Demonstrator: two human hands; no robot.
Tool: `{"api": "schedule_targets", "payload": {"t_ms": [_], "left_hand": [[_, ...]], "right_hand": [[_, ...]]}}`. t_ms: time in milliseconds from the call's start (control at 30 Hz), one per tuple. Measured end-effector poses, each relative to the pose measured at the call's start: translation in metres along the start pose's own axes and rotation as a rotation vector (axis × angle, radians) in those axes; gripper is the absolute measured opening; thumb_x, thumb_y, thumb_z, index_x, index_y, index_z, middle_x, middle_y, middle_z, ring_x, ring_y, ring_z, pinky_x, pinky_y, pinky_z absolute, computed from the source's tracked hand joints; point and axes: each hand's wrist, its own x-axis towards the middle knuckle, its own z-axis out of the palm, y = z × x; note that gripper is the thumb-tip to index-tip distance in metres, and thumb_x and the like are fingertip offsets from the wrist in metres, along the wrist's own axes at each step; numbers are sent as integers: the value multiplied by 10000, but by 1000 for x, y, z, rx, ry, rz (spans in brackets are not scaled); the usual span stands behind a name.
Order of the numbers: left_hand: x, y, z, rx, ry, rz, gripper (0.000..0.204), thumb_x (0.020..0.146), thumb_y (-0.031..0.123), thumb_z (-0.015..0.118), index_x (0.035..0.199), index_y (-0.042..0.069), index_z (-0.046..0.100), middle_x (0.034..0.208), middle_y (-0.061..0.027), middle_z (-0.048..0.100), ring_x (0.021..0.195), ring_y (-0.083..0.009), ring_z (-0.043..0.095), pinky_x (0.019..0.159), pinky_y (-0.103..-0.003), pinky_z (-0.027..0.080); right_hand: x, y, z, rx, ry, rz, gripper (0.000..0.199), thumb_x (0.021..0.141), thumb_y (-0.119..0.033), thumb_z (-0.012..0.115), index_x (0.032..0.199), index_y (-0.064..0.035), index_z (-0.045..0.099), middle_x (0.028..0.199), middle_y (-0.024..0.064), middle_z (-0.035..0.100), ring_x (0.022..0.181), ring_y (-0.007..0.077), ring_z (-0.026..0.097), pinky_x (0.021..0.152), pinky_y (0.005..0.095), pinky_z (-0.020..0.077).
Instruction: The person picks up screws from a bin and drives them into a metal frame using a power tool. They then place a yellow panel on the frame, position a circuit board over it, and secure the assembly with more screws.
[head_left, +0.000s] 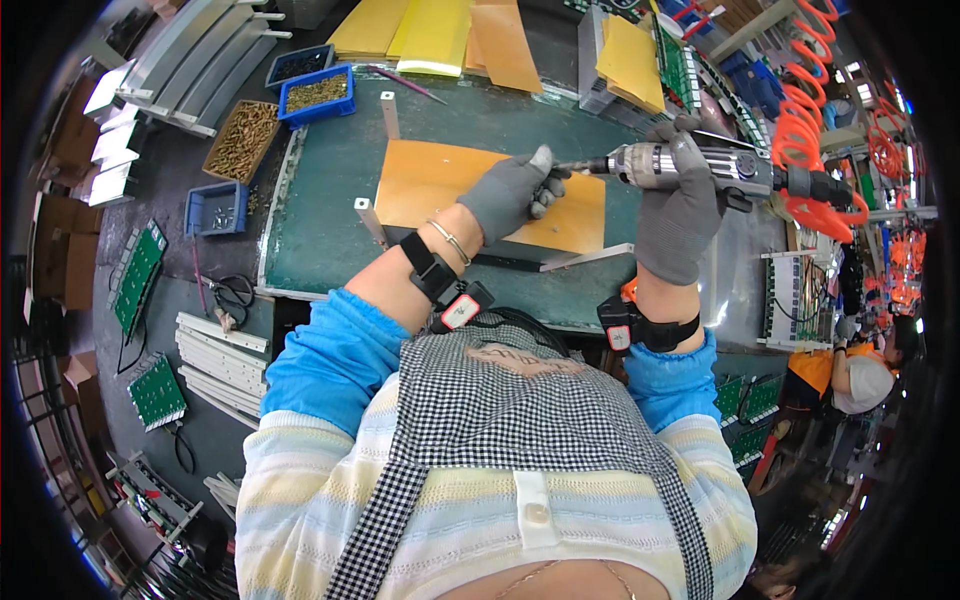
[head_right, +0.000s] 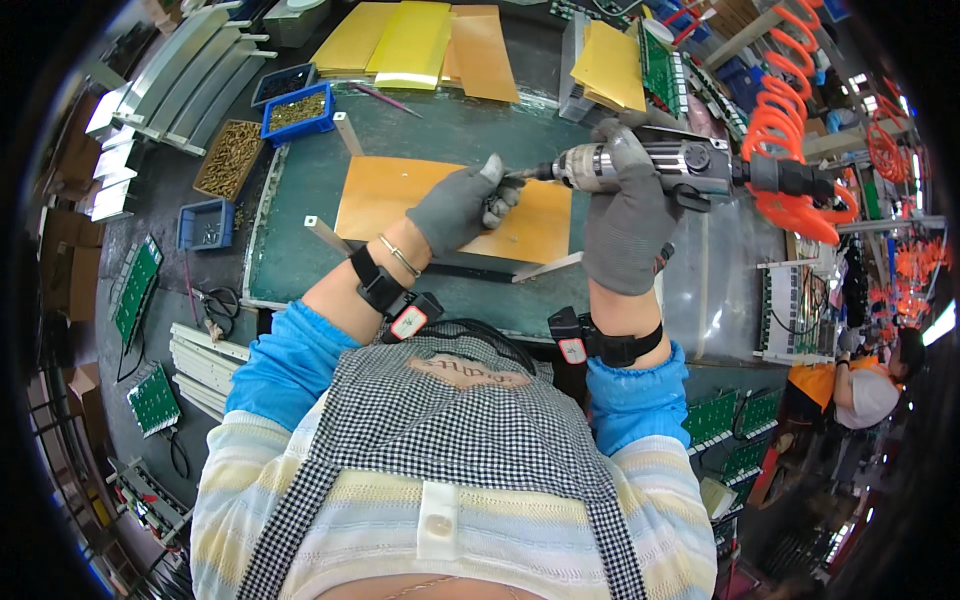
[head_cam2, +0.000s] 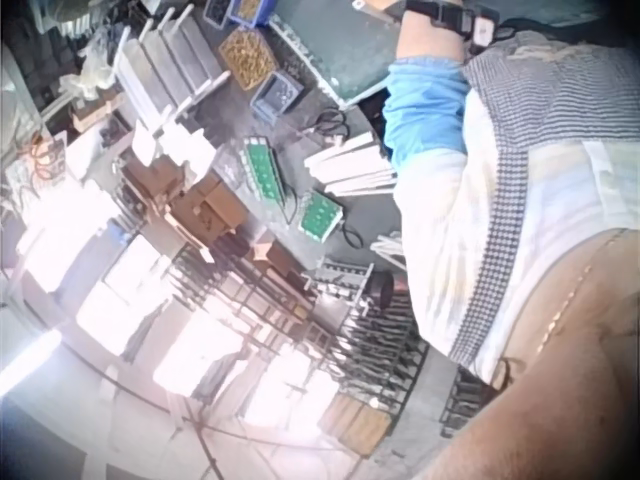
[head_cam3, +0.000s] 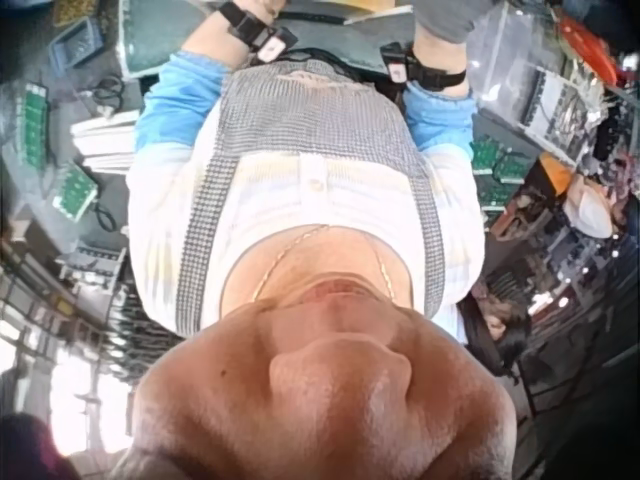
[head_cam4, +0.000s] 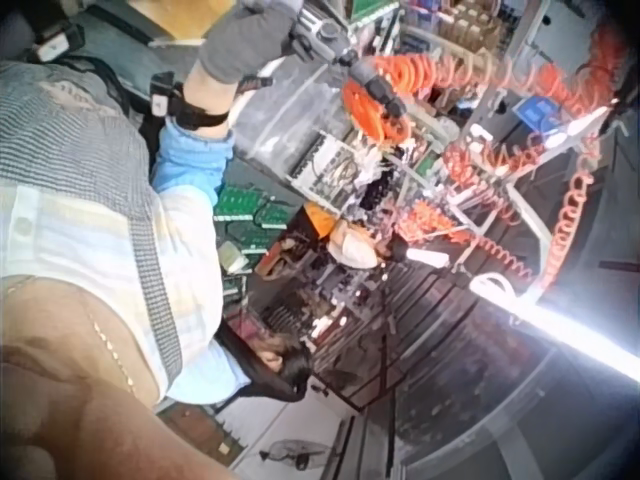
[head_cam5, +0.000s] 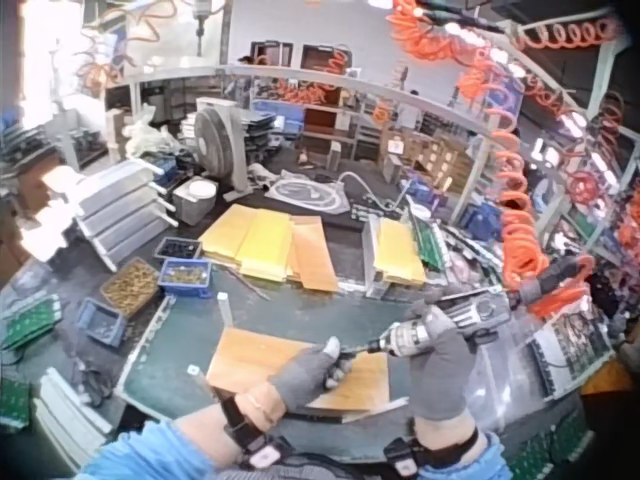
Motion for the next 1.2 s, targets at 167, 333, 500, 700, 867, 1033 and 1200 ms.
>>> {"api": "schedule_targets", "payload": {"t_ms": [167,333,500,700,867,1033,1200], "left_hand": [[6,-1,-1,-200,43,-71,149,910,155,501,996,37,478,834,-71,526,639,-110,488,528,-201,421],[8,-9,-6,388,-11,367,131,838,31,494,964,21,529,901,-108,577,660,-130,555,547,-240,460],[27,-28,-25,804,-80,673,241,850,100,531,1078,30,570,1056,-156,603,971,-256,583,786,-308,464],[47,-48,-44,693,-166,735,259,874,94,511,1128,61,551,1102,-151,589,1024,-263,559,846,-314,441],[1,-6,-4,103,-240,241,251,935,56,437,1184,69,469,1168,-79,516,1079,-183,500,931,-314,419],[1,-6,-6,218,-189,276,248,926,41,442,1171,67,472,1161,-83,519,1080,-185,500,924,-315,423],[12,-12,-8,280,-159,310,255,907,65,499,1162,68,484,1104,-84,549,1001,-178,547,845,-307,468]], "right_hand": [[-7,-3,34,81,-66,21,272,804,36,555,1069,5,501,898,104,574,741,182,594,631,317,527],[-20,26,78,69,-308,167,285,795,77,562,1057,-8,489,816,87,553,562,133,512,498,272,442],[-21,67,92,92,-353,273,353,744,112,580,1055,-21,481,835,87,558,578,130,518,483,278,439],[-23,76,99,2,-366,193,356,748,92,593,1067,-20,481,856,90,567,591,133,525,486,272,440],[-17,83,99,-50,-442,248,323,740,65,623,1035,-25,526,862,52,585,672,110,566,545,249,470],[-18,84,107,-145,-459,194,298,733,55,636,1005,-29,546,858,36,595,702,100,574,570,233,475],[-10,77,102,-75,-417,210,303,731,63,631,1008,-21,545,861,42,598,702,105,576,565,237,477]]}}
